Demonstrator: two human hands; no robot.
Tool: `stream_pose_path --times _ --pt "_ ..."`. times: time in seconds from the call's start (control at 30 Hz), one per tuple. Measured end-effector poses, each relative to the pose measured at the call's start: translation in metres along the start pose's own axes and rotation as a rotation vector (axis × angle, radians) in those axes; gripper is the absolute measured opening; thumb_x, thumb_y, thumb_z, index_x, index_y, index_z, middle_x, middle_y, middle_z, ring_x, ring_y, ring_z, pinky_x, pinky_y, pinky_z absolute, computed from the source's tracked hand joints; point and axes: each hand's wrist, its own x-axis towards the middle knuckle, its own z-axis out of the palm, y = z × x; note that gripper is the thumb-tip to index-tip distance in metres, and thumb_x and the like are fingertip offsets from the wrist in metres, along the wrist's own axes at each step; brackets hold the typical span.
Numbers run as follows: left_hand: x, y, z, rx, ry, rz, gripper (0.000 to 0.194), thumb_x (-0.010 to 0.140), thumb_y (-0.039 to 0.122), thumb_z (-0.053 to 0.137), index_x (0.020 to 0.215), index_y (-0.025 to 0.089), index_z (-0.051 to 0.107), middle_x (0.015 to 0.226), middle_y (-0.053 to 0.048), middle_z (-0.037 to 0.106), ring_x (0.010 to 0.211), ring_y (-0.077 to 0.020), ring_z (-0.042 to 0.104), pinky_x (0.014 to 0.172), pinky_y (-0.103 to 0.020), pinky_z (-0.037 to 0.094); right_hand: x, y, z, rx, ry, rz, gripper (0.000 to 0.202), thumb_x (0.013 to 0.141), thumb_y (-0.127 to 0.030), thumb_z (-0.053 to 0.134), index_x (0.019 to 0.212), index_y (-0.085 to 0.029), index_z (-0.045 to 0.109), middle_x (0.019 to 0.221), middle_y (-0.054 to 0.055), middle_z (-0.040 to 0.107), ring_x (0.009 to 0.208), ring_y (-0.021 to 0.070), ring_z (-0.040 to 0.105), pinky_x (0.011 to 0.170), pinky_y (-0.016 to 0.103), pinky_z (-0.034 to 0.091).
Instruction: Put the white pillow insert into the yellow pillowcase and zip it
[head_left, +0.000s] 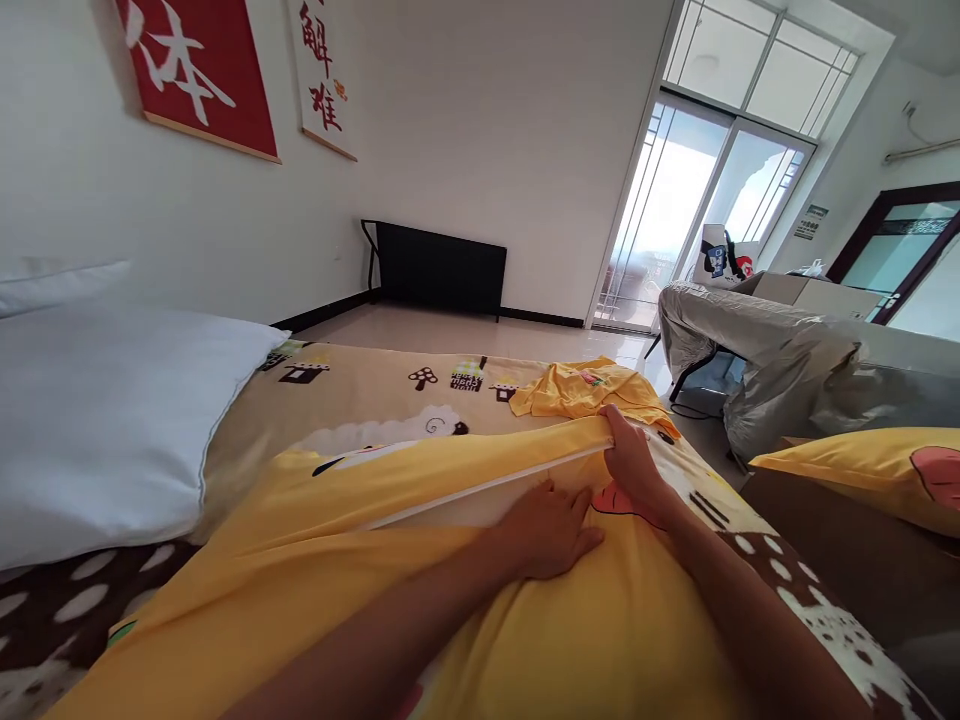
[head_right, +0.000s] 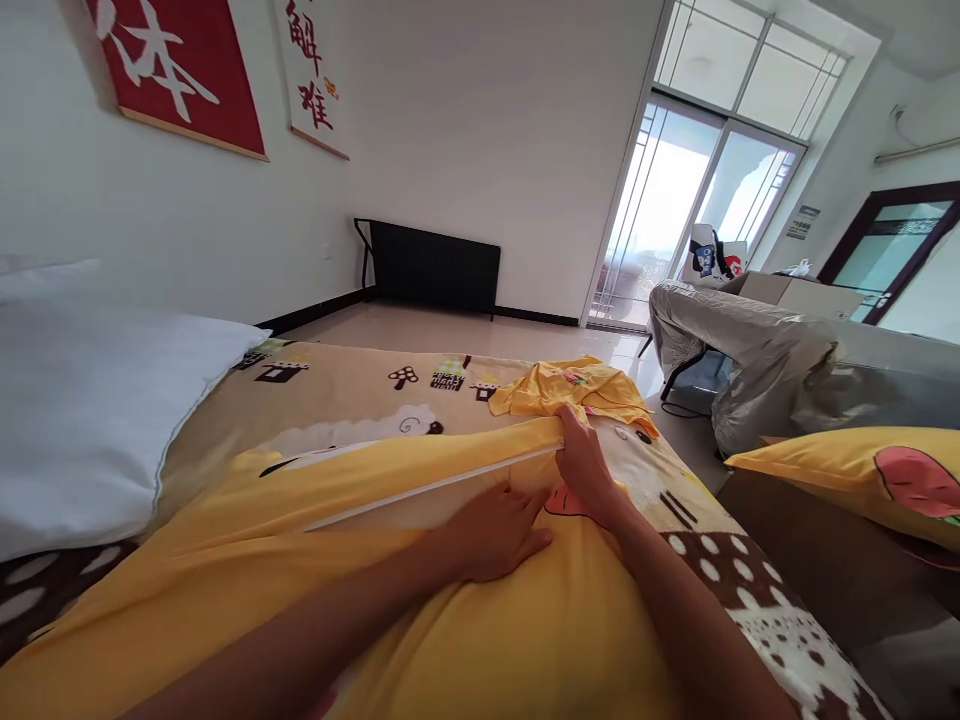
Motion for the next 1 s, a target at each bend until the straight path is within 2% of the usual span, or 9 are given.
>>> stream_pose_path --times 0.17,0.3,0.4,0.5,0.57,0.63,0.7,0.83,1.0 --pt "0.007 0.005 -0.014 -0.022 -0.168 -0.069 0.058 0.09 0.053 0.021 0.1 0.016 0.065 0.093 -0.015 0.069 0.083 -0.0301 0.065 0.071 -0.041 0.048 -0.011 -0.02 -0.021 -0.036 0.006 -0.062 0.044 0.055 -0.006 0.038 0.096 -0.019 0.05 0.077 0.003 0.059 0.068 0.0183 0.05 0.059 0.025 0.031" --pt "0.025 0.01 -0.017 -0.04 -0.191 -0.035 0.045 0.09 0.043 0.03 0.09 0.019 0.068 0.089 -0.011 0.07 0.084 -0.0286 0.065 0.076 -0.042 0.048 -0.019 -0.013 -0.038 -0.081 -0.234 -0.123 0.045 0.066 -0.005 0.04 0.106 -0.02 0.053 0.083 0.002 0.063 0.073 0.0171 0.053 0.064 0.024 0.034" --pt "0.03 0.01 -0.011 -0.08 -0.107 -0.013 0.043 0.091 0.043 0.03 0.094 0.019 0.065 0.097 -0.011 0.068 0.092 -0.027 0.063 0.084 -0.041 0.047 -0.017 -0.005 -0.046 -0.171 -0.448 -0.129 0.045 0.072 -0.006 0.045 0.114 -0.02 0.054 0.097 0.005 0.065 0.088 0.018 0.056 0.072 0.024 0.036" --pt "0.028 0.006 -0.004 -0.16 0.092 0.08 0.039 0.091 0.044 0.032 0.107 0.021 0.058 0.118 -0.008 0.061 0.11 -0.0237 0.055 0.096 -0.038 0.042 -0.012 -0.01 -0.045 -0.388 -0.57 -0.119 0.041 0.07 0.001 0.044 0.103 -0.017 0.06 0.097 0.009 0.064 0.093 0.0195 0.057 0.074 0.025 0.037" --pt "0.028 0.004 0.0 -0.155 0.142 0.141 0.037 0.092 0.041 0.031 0.11 0.02 0.056 0.13 -0.008 0.053 0.124 -0.0229 0.044 0.104 -0.037 0.035 -0.009 -0.02 -0.04 -0.596 -0.53 -0.069 0.031 0.074 0.002 0.041 0.092 -0.013 0.063 0.095 0.013 0.062 0.091 0.0226 0.059 0.073 0.028 0.038" --pt "0.031 0.004 0.005 -0.106 0.088 0.144 0.039 0.093 0.04 0.029 0.107 0.017 0.057 0.133 -0.011 0.051 0.13 -0.0248 0.038 0.105 -0.04 0.032 -0.006 -0.028 -0.033 -0.751 -0.416 -0.015 0.028 0.079 -0.002 0.039 0.089 -0.011 0.063 0.102 0.019 0.059 0.096 0.0274 0.058 0.073 0.032 0.039" --pt "0.035 0.005 0.01 -0.051 0.016 0.111 0.04 0.092 0.042 0.03 0.1 0.016 0.059 0.123 -0.013 0.058 0.123 -0.0281 0.045 0.099 -0.044 0.036 -0.004 -0.03 -0.023 -0.775 -0.349 0.027 0.029 0.08 -0.003 0.037 0.095 -0.01 0.061 0.105 0.021 0.058 0.098 0.0297 0.057 0.072 0.033 0.039" --pt "0.042 0.006 0.018 0.019 0.015 0.144 0.039 0.092 0.038 0.027 0.089 0.015 0.059 0.089 -0.011 0.069 0.087 -0.0259 0.063 0.092 -0.049 0.036 -0.003 -0.014 -0.004 -0.56 -0.312 0.167 0.039 0.074 -0.001 0.037 0.108 -0.011 0.053 0.084 0.014 0.064 0.078 0.0243 0.06 0.062 0.029 0.036" --pt "0.046 0.003 0.018 -0.045 0.012 0.098 0.041 0.093 0.035 0.023 0.099 0.013 0.057 0.087 -0.013 0.069 0.084 -0.0257 0.064 0.088 -0.045 0.037 -0.001 0.013 0.006 -0.139 -0.155 0.114 0.041 0.064 -0.002 0.039 0.1 -0.016 0.053 0.082 0.005 0.064 0.074 0.0179 0.057 0.061 0.025 0.036"
